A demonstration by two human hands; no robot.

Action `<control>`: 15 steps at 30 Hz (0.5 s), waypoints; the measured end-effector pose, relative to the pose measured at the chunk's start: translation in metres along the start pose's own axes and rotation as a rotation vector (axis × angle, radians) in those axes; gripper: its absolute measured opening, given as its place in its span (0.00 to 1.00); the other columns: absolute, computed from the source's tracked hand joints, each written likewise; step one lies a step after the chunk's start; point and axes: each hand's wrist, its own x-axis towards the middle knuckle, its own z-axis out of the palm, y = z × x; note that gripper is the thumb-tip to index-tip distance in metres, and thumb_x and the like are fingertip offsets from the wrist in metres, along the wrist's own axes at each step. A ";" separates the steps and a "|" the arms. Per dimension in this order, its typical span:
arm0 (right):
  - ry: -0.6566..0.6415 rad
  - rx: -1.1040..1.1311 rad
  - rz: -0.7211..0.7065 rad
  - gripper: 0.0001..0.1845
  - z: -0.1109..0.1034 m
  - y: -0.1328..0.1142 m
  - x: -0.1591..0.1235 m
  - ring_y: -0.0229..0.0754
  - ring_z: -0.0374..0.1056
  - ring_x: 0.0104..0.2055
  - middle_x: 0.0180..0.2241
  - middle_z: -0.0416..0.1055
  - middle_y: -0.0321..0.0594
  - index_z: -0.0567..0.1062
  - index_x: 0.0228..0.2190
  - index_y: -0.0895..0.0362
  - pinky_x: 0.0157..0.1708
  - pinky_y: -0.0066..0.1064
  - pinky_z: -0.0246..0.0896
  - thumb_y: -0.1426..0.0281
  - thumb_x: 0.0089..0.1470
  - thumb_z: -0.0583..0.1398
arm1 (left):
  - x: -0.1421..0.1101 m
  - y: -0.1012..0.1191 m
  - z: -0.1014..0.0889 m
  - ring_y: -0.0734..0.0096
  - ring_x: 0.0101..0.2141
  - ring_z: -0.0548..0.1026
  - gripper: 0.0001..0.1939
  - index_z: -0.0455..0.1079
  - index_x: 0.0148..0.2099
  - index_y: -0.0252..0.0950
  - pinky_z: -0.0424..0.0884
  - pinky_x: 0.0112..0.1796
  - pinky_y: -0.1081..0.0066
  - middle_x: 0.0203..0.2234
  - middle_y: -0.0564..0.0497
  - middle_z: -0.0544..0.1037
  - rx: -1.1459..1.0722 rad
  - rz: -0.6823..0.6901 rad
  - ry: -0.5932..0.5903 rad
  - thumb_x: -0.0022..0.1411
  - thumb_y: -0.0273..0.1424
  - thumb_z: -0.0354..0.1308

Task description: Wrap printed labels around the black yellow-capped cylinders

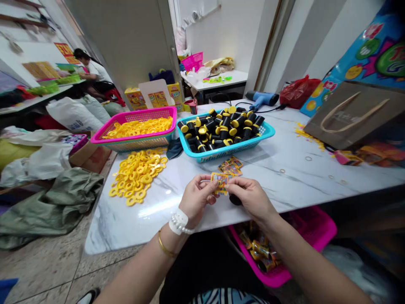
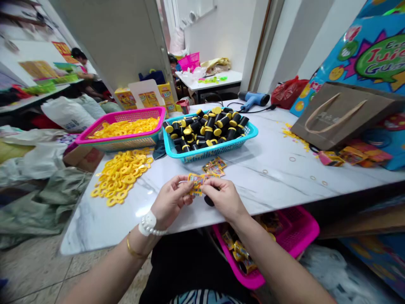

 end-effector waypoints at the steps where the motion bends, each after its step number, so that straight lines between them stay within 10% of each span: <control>1: -0.028 -0.042 -0.009 0.12 0.002 -0.001 -0.005 0.35 0.57 0.25 0.19 0.64 0.31 0.74 0.19 0.57 0.28 0.28 0.54 0.65 0.48 0.64 | -0.006 0.000 -0.004 0.77 0.24 0.72 0.27 0.69 0.43 0.33 0.62 0.23 0.78 0.26 0.53 0.76 -0.033 -0.036 0.006 0.44 0.39 0.75; 7: -0.152 -0.123 -0.022 0.11 0.022 0.008 -0.054 0.40 0.68 0.34 0.29 0.75 0.37 0.79 0.29 0.58 0.38 0.30 0.62 0.63 0.55 0.62 | -0.053 -0.023 -0.027 0.78 0.23 0.69 0.17 0.74 0.32 0.31 0.64 0.24 0.78 0.23 0.51 0.77 0.163 0.013 0.103 0.50 0.39 0.72; 15: 0.089 -0.393 -0.244 0.08 0.056 0.004 -0.061 0.37 0.66 0.29 0.26 0.73 0.34 0.77 0.30 0.57 0.33 0.27 0.58 0.67 0.57 0.61 | -0.057 -0.007 -0.041 0.78 0.21 0.65 0.14 0.73 0.27 0.34 0.61 0.23 0.77 0.19 0.54 0.72 0.680 0.331 0.280 0.54 0.39 0.65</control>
